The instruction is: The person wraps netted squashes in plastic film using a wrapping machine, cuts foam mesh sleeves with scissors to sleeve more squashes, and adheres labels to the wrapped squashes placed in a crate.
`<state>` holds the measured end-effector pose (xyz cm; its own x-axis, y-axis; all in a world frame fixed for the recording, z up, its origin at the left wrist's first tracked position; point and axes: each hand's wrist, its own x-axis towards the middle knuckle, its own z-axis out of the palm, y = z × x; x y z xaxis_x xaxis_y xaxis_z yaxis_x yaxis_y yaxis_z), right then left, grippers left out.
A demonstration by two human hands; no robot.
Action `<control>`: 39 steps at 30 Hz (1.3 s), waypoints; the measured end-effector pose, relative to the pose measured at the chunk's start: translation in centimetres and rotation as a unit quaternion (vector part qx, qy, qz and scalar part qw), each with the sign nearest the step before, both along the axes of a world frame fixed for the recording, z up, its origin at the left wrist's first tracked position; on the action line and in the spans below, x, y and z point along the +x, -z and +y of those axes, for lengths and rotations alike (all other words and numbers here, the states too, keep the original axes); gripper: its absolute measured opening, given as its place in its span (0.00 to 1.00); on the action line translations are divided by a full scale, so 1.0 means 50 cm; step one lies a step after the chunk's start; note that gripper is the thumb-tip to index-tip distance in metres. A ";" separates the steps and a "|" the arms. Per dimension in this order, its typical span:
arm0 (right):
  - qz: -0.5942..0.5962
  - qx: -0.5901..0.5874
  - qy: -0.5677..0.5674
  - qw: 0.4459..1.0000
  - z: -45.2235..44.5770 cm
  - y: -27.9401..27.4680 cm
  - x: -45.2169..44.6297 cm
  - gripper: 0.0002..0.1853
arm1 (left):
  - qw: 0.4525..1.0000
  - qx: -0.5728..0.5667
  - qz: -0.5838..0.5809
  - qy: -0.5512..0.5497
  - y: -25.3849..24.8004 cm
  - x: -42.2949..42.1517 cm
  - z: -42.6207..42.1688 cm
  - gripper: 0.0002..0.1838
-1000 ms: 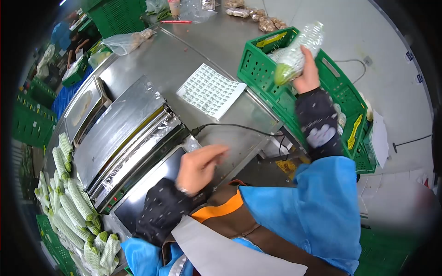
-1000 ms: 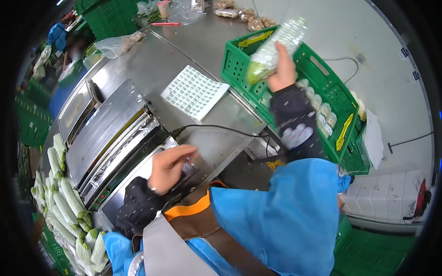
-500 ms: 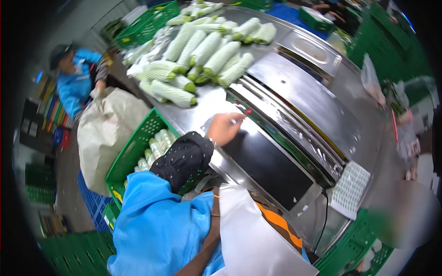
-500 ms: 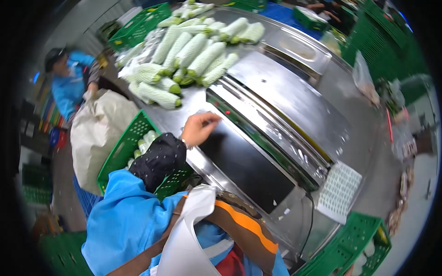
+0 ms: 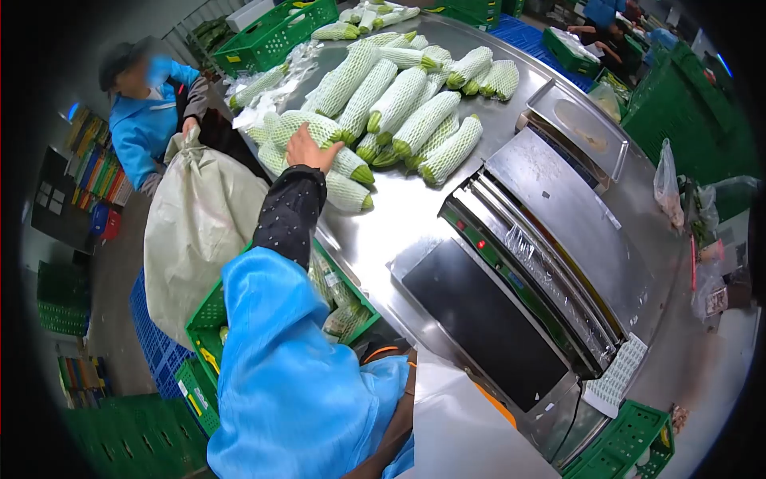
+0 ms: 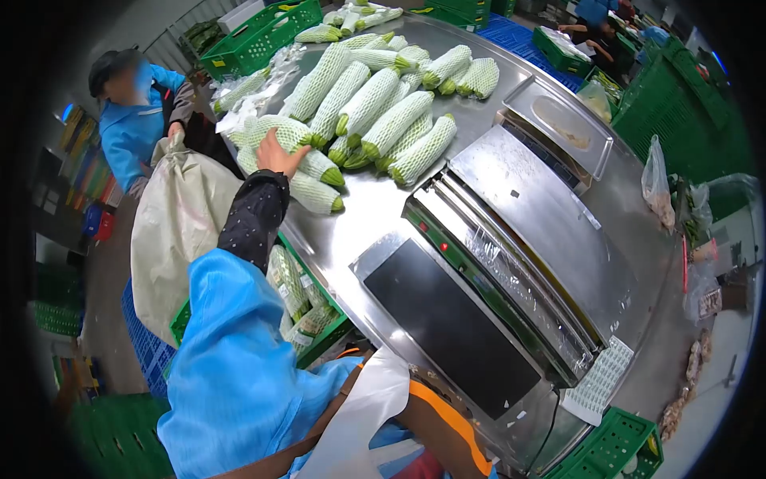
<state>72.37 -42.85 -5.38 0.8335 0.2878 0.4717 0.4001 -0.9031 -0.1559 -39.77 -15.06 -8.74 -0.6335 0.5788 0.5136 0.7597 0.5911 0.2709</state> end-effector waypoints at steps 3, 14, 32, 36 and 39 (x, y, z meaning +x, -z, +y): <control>-0.010 0.007 -0.072 0.997 0.026 -0.015 -0.023 0.27 | 0.986 -0.029 -0.025 0.161 -0.002 -0.013 0.085 0.49; 0.074 -0.029 -0.325 0.942 0.173 -0.092 -0.430 0.23 | 0.970 -0.046 -0.154 0.184 0.103 0.005 0.355 0.46; 0.590 0.229 -0.521 0.572 0.466 -0.175 -0.940 0.32 | 0.246 0.039 -0.885 0.394 -0.049 0.295 0.112 0.40; 0.743 0.271 -0.582 0.190 0.547 -0.107 -1.138 0.42 | 0.057 -0.085 -0.900 0.423 -0.061 0.485 0.016 0.39; 0.799 0.439 -0.398 0.103 0.569 -0.138 -1.215 0.37 | -0.039 -0.120 -0.887 0.444 -0.081 0.578 -0.039 0.41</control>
<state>11.60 -14.42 1.51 -0.0747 0.9959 0.0507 -0.8768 -0.0414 -0.4790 -10.87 -17.02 -4.68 0.8072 0.5761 0.1284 -0.5819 0.7404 0.3365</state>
